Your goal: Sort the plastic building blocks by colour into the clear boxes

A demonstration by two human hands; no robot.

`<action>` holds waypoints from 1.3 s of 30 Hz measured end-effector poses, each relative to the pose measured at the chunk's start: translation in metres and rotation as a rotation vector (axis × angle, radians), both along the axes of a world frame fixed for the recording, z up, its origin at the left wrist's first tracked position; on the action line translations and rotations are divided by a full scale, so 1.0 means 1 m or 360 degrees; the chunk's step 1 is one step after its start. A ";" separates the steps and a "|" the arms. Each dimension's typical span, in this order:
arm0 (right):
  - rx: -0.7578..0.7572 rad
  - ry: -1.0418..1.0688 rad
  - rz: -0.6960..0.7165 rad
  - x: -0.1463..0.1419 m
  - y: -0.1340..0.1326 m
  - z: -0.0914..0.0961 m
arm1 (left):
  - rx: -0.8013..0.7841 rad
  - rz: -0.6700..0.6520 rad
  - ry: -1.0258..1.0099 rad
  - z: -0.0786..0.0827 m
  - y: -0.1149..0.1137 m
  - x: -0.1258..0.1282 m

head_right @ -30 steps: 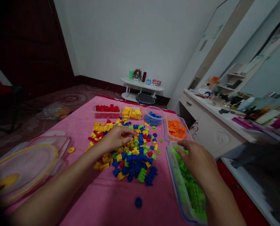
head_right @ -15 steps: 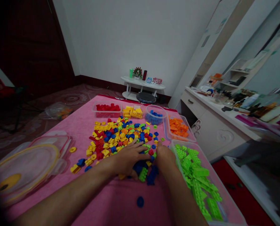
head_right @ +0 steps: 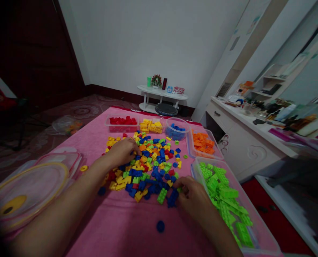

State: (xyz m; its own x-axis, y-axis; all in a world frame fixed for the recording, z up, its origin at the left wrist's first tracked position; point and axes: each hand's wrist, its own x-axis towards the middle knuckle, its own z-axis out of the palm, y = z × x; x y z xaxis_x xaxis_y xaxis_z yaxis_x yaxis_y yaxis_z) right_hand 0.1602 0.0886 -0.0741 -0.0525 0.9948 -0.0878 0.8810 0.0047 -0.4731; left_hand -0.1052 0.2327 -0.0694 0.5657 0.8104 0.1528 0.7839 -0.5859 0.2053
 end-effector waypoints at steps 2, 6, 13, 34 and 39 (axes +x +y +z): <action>-0.0053 -0.0025 0.0031 0.000 -0.005 -0.005 | -0.0013 0.0020 -0.0004 0.000 0.003 -0.005; -0.0102 -0.0147 0.0245 -0.003 -0.010 -0.006 | -0.0046 -0.0033 -0.0134 0.002 0.002 -0.005; -0.0310 -0.0815 0.0292 -0.023 0.006 0.022 | -0.0143 -0.0079 -0.0258 0.006 0.000 -0.004; -0.0081 -0.0670 0.0287 -0.045 0.007 0.006 | -0.0240 -0.0207 -0.0297 0.010 -0.008 0.007; 0.0118 -0.0510 -0.0109 -0.041 0.008 0.028 | -0.0250 -0.0186 -0.0297 0.012 -0.009 0.007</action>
State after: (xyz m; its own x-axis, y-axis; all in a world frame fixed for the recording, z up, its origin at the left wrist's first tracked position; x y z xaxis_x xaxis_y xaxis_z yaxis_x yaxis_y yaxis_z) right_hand 0.1189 0.0965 -0.0461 0.0330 0.9993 -0.0164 0.9844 -0.0354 -0.1725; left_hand -0.0979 0.2241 -0.0577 0.6308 0.7631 0.1406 0.6529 -0.6199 0.4354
